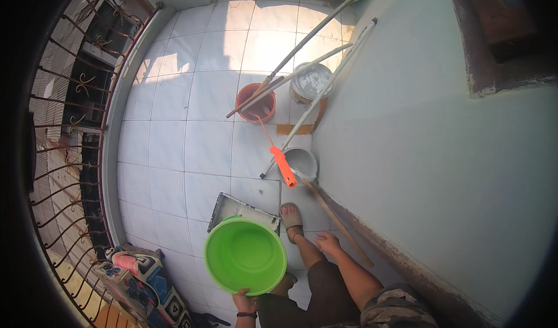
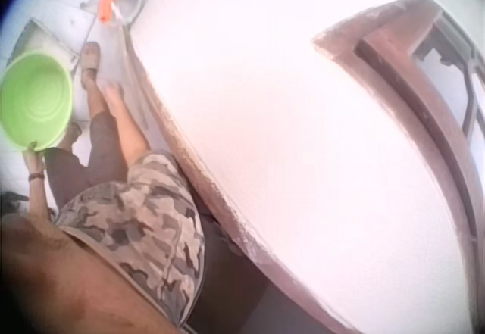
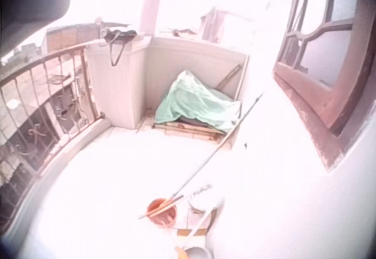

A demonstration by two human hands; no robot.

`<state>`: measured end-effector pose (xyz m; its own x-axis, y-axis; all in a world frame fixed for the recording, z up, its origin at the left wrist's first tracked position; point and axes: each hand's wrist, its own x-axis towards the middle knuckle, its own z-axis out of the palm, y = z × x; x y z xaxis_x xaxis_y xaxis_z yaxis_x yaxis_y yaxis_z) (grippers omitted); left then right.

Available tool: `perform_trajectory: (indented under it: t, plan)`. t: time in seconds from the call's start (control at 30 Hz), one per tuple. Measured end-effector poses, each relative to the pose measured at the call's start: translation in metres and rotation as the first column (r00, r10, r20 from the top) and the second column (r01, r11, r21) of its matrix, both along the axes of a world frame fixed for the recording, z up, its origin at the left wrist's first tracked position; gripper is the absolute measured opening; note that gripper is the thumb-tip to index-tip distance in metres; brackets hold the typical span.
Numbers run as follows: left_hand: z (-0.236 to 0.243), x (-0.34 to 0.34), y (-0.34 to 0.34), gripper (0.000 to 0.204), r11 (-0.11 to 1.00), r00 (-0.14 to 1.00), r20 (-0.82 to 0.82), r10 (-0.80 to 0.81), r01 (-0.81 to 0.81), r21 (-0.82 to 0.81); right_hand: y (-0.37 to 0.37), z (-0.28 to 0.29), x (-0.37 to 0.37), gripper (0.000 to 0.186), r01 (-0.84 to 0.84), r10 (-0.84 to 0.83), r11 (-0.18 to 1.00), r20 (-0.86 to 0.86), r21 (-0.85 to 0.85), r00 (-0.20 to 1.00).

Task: The person retrieves a green bucket and fills it with water from a large container. They then carry the bucket to a balcony area, pour some water into a paint can, and stir the paint with a wooden stick.

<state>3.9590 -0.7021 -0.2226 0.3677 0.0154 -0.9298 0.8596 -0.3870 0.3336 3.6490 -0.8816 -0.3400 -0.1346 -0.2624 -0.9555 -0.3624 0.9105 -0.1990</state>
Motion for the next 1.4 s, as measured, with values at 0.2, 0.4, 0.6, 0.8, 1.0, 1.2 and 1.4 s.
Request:
perform_trajectory:
  t: [0.2, 0.4, 0.6, 0.8, 1.0, 1.2, 1.4]
  plan:
    - [0.000, 0.028, -0.004, 0.060, 0.997, 0.996, 0.049, -0.071, 0.070, 0.022, 0.028, 0.013, -0.009, 0.042, -0.038, 0.039, 0.999, -0.032, 0.017, 0.999]
    - [-0.009, 0.077, 0.024, 0.060, 0.989, 0.993, -0.058, -0.098, 0.091, -0.118, 0.076, 0.017, 0.012, 0.040, 0.063, -0.080, 0.982, -0.091, -0.176, 0.993]
    - [-0.041, 0.143, 0.084, 0.054, 0.968, 0.978, -0.058, -0.203, 0.191, -0.163, 0.148, 0.021, 0.101, 0.039, 0.083, -0.089, 0.964, -0.012, -0.254, 0.996]
    - [-0.040, 0.184, 0.128, 0.056, 0.949, 0.959, -0.030, -0.282, 0.274, -0.155, 0.252, 0.028, 0.205, 0.047, 0.283, -0.259, 0.959, 0.304, -0.036, 0.917]
    - [-0.046, 0.173, 0.147, 0.055, 0.934, 0.942, 0.015, -0.336, 0.335, -0.122, 0.297, 0.057, 0.221, 0.057, 0.390, -0.349, 0.921, 0.449, 0.000, 0.822]
    - [-0.001, 0.133, 0.161, 0.052, 0.850, 0.853, -0.005, -0.523, 0.520, -0.088, 0.313, 0.086, 0.167, 0.062, 0.522, -0.460, 0.853, 0.474, 0.001, 0.751]
    - [0.033, 0.068, 0.179, 0.053, 0.707, 0.754, -0.025, -0.656, 0.603, -0.369, 0.336, 0.162, 0.065, 0.073, 0.399, -0.329, 0.882, 0.278, -0.251, 0.902]
